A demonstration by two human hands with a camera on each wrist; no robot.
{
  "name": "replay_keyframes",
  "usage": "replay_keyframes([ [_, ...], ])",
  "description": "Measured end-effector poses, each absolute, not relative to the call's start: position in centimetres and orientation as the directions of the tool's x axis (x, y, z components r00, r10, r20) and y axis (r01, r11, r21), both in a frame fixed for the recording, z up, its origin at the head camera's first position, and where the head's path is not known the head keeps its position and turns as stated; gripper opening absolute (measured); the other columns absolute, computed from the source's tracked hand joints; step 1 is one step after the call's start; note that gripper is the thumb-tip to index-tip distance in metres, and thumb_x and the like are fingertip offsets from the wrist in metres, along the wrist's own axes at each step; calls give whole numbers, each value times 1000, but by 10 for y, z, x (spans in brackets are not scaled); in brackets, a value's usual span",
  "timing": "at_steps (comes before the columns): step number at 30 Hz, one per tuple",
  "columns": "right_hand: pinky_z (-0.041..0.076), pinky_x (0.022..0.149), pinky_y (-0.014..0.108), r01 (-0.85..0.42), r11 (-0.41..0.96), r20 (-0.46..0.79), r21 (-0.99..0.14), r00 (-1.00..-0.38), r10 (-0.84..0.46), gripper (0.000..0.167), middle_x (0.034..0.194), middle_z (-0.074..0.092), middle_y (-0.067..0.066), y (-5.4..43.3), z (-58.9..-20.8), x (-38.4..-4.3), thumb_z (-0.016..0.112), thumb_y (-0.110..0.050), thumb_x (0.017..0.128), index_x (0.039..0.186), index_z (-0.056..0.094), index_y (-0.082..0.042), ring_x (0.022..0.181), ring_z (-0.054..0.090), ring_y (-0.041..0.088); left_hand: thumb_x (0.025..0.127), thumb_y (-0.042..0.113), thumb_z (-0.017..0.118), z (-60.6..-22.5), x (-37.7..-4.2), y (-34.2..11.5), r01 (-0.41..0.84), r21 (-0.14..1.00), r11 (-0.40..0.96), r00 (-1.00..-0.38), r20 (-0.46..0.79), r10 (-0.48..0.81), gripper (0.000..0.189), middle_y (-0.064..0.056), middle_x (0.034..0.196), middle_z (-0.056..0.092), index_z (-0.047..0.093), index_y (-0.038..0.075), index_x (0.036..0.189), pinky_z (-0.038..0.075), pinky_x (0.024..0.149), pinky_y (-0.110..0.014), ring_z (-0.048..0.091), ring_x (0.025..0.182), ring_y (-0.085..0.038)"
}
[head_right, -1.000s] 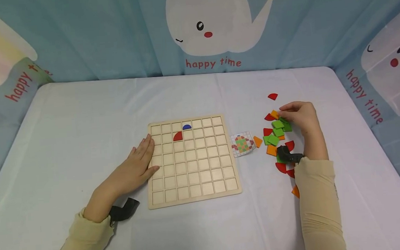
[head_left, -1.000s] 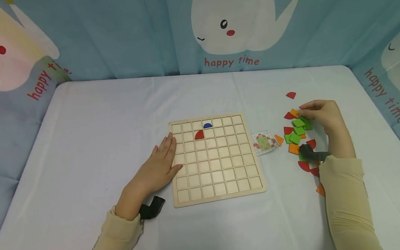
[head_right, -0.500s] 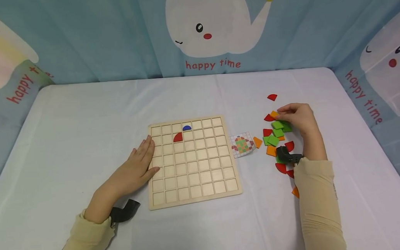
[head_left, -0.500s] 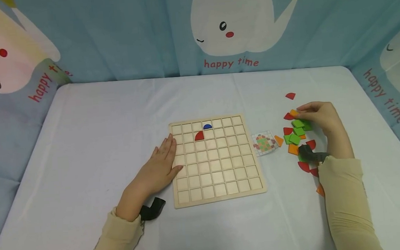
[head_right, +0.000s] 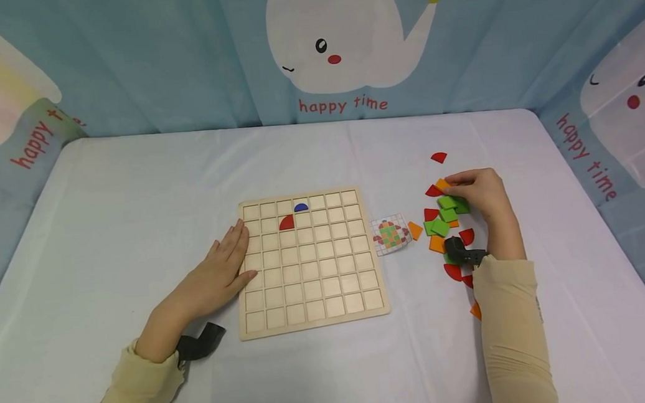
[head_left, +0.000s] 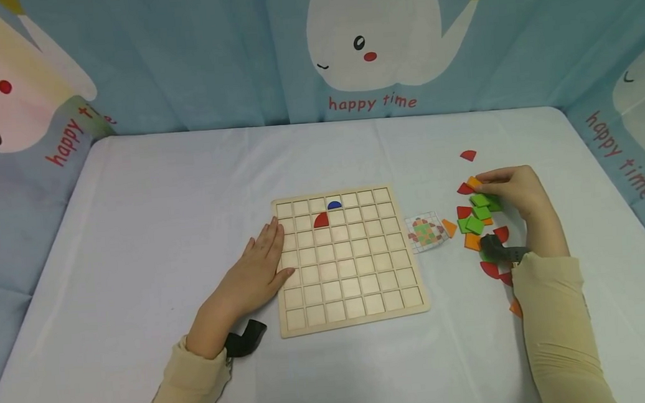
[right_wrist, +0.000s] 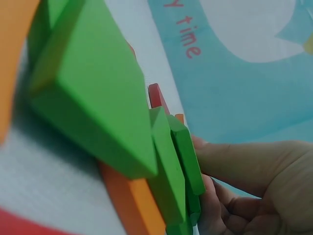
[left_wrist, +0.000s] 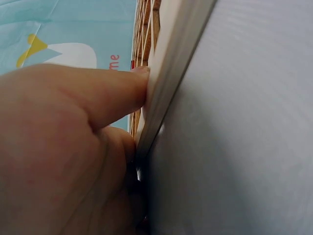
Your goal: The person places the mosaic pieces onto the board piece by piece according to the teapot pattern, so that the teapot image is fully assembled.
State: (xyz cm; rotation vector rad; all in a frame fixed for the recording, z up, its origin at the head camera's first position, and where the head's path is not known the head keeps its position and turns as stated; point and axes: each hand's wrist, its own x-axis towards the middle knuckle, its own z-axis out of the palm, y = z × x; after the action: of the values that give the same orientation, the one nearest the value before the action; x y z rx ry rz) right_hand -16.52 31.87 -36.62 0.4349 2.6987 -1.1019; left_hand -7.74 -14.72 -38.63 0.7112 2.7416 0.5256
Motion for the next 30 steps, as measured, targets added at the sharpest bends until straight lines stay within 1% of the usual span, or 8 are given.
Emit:
replay_keyframes([
  [1,36,99,57,334,684,-291,-649,-939,183,53,133,43,29,319,-365,-165,60,-32,93,128,53,8,123,31,43,98,28,50,-387,-77,-147,415,405,815,-847,-155,509,74,-23,155,2,9,-10,146,12,112,-53,4,142,-35],
  [6,34,100,58,341,683,-299,-646,-936,185,54,134,43,29,322,-367,-166,60,-33,93,128,53,8,122,31,43,98,28,50,-387,-77,-146,411,412,813,-849,-151,506,74,-22,155,2,9,-10,146,12,112,-53,5,142,-35],
  [11,41,94,48,309,710,-261,-633,-948,180,50,127,50,23,331,-378,-170,62,-33,91,124,57,5,113,39,35,98,29,49,-387,-77,-146,412,408,815,-847,-157,507,74,-22,155,1,9,-10,146,12,112,-53,4,142,-35],
  [13,43,90,41,294,722,-242,-627,-954,178,47,121,54,20,332,-381,-171,63,-32,90,122,59,3,107,42,31,98,28,50,-386,-76,-147,418,405,813,-847,-149,510,73,-23,155,3,10,-11,146,13,112,-54,5,142,-36],
  [19,43,76,22,273,699,-205,-661,-962,182,40,94,61,10,323,-374,-165,68,-19,88,116,58,7,89,49,24,98,27,50,-385,-76,-148,430,409,805,-846,-130,517,73,-24,154,5,11,-12,145,14,111,-55,7,142,-37],
  [22,41,70,16,292,690,-215,-662,-956,199,39,88,58,3,321,-370,-163,68,-18,88,115,56,7,85,49,21,98,27,50,-385,-76,-147,429,408,806,-844,-136,518,73,-24,154,5,10,-12,146,14,111,-55,7,142,-37],
  [27,41,68,21,359,651,-240,-669,-933,268,39,98,57,10,317,-367,-162,68,-23,88,113,58,5,92,45,24,98,26,50,-384,-75,-147,421,412,808,-847,-140,512,73,-24,154,5,10,-12,146,14,111,-55,6,142,-36],
  [30,40,71,25,331,657,-210,-678,-943,258,40,106,55,16,319,-369,-164,67,-26,89,111,60,6,97,41,27,98,27,50,-383,-76,-147,415,414,810,-849,-144,508,73,-24,154,4,10,-11,146,13,111,-55,6,142,-36],
])
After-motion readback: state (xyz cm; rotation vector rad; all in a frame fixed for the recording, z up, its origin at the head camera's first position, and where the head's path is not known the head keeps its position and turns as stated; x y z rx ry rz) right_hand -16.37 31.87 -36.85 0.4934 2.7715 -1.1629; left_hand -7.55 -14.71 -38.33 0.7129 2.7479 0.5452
